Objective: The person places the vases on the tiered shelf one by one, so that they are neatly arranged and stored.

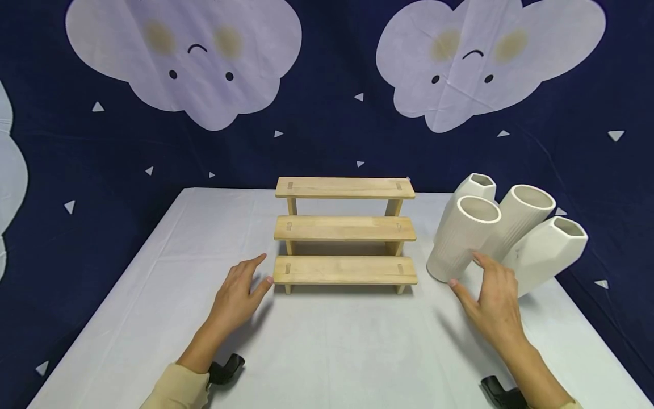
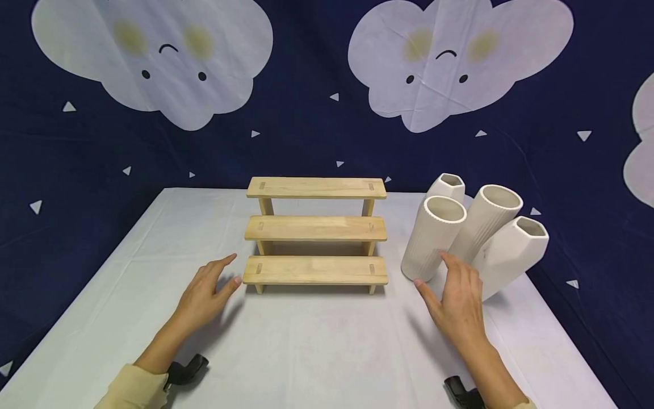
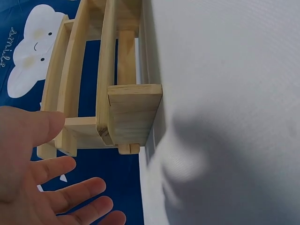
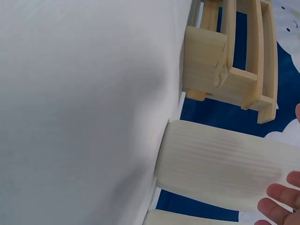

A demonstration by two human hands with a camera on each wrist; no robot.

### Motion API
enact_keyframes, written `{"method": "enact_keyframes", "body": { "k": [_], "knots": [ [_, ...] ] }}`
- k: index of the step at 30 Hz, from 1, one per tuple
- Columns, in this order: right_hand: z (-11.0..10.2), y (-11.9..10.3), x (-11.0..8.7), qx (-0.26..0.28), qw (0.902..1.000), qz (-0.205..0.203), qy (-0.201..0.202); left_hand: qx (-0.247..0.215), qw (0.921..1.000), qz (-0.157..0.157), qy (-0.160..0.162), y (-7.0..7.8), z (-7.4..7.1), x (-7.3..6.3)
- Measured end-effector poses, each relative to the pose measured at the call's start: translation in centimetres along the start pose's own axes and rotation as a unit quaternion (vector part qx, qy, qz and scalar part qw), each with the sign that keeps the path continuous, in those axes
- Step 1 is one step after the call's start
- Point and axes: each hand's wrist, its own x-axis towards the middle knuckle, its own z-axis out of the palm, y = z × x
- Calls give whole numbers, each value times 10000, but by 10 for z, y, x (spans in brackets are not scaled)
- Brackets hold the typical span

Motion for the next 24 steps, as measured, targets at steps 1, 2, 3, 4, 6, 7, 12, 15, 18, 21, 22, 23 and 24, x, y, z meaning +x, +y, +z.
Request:
{"method": "enact_keyframes", "body": {
  "k": [1, 2, 3, 4, 6, 7, 12, 15, 18, 21, 22, 23, 24],
  "knots": [
    [0, 0, 0, 8, 10000, 40, 38, -40, 10000, -23, -17, 0, 0, 1],
    [0, 1, 0, 22, 9999, 87, 71, -77, 10000, -42, -32, -1, 0, 1],
    [0, 1, 0, 29, 9999, 124, 103, -102, 9999, -45, -41, -1, 0, 2],
    [0, 1, 0, 39, 9998, 147, 146, -131, 9999, -55, -50, -1, 1, 3],
    [1, 2, -1, 35, 9996, 215, 189, -207, 9997, -76, -68, -2, 1, 4],
    [1, 2, -1, 41, 9995, 246, 206, -231, 9997, -80, -68, -3, 1, 5],
    [2, 4, 0, 101, 9987, 443, 226, -446, 9990, -48, -41, -5, 3, 9],
    [3, 4, 0, 127, 9980, 596, 168, -564, 9984, -43, -48, -6, 4, 11],
    [3, 5, 2, 159, 9967, 789, 75, -655, 9978, -73, -83, -6, 6, 13],
    [4, 5, 3, 182, 9944, 1038, -43, -713, 9973, -92, -117, -6, 7, 15],
    [5, 6, 4, 192, 9934, 1126, -90, -737, 9971, -99, -135, -6, 7, 16],
    [5, 6, 4, 199, 9923, 1217, -140, -751, 9970, -103, -150, -6, 7, 16],
    [6, 6, 4, 204, 9909, 1313, -198, -762, 9969, -110, -168, -5, 7, 17]
  ]
}}
